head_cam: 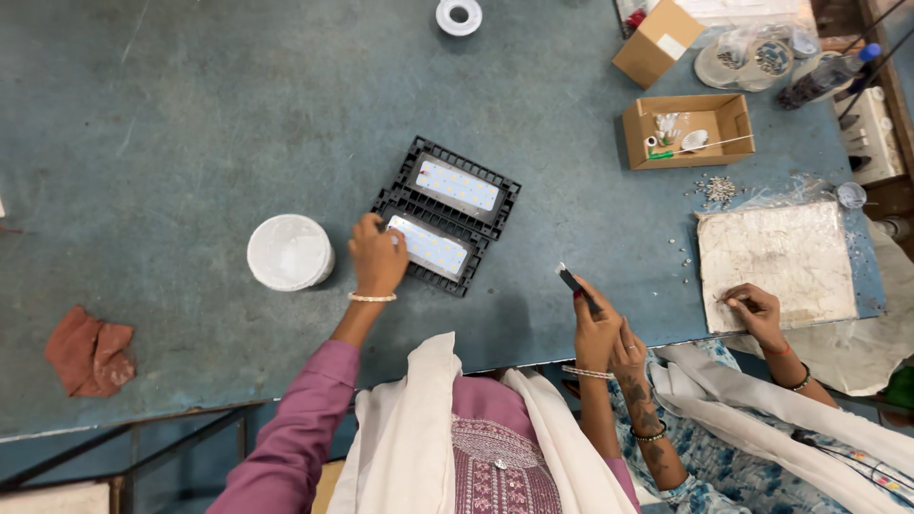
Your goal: The person assembles LED light modules by applying a white paste from a container onto the LED boards and smoothing it with a small spatula. They handle multiple modules, placing them into black plastic trays and repeating the paste application across several units.
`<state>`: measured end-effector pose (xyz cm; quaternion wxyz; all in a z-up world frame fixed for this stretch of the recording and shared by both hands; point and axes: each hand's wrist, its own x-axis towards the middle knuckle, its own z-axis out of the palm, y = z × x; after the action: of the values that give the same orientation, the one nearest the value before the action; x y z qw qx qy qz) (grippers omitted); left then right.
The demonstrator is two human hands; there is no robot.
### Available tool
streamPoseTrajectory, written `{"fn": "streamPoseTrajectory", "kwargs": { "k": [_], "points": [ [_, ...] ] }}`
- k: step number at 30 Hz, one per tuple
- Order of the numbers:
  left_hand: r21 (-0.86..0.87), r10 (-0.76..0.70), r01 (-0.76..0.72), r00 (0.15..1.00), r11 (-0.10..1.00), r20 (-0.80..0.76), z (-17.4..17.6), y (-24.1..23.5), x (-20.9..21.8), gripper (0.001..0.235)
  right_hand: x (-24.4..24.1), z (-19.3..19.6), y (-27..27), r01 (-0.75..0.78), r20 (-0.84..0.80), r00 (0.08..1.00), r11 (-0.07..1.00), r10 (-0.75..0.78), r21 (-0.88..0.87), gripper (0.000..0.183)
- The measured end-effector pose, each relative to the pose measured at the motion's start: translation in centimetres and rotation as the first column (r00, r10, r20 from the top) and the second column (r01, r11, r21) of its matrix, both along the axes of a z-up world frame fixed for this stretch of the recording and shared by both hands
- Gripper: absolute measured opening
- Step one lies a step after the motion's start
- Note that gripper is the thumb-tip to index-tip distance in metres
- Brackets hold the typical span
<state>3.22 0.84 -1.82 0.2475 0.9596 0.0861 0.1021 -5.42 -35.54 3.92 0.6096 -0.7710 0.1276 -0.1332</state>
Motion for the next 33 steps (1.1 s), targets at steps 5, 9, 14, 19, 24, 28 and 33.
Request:
{"fn": "streamPoseTrajectory", "kwargs": {
  "k": [5,9,14,19,24,28,33],
  "points": [
    [-0.214,0.198,-0.15,0.954,0.965,0.225,-5.8,2.8,4.3,0.063,-0.6,0.9,-3.4,0.062,-0.019,0.998,0.986,-0.06,0.154,0.032],
    [-0.267,0.14,-0.153,0.988,0.951,-0.067,-8.3,3.3,5.9,0.057,-0.9,2.2,-5.2,0.103,0.012,0.994,0.96,-0.11,0.259,0.028],
    [-0.267,0.057,-0.091,0.99,0.959,-0.132,-7.5,2.7,3.2,0.054,-2.7,3.2,-7.4,0.126,-0.016,0.99,0.811,-0.143,0.571,0.025],
    [-0.259,0.021,-0.13,0.922,0.957,-0.387,-7.2,-1.3,-0.2,0.066,-2.8,3.8,-9.8,0.312,-0.029,0.946,0.883,-0.323,0.35,0.023],
    [-0.372,-0.193,0.028,0.89,0.928,-0.413,-8.4,-9.5,-1.8,0.076,-2.9,3.0,-13.1,0.269,0.116,0.941,0.911,-0.317,0.312,0.025],
    [-0.55,-0.408,0.146,0.824,0.823,-0.393,-7.9,-16.7,-1.3,0.081,-3.0,1.5,-15.6,0.305,0.143,0.921,0.899,-0.362,0.314,0.029],
    [-0.86,-0.695,0.203,0.686,0.469,-0.217,-5.7,-22.6,0.9,0.075,-4.3,0.1,-18.4,0.336,0.158,0.901,0.881,-0.403,0.334,0.032]
  ]
}}
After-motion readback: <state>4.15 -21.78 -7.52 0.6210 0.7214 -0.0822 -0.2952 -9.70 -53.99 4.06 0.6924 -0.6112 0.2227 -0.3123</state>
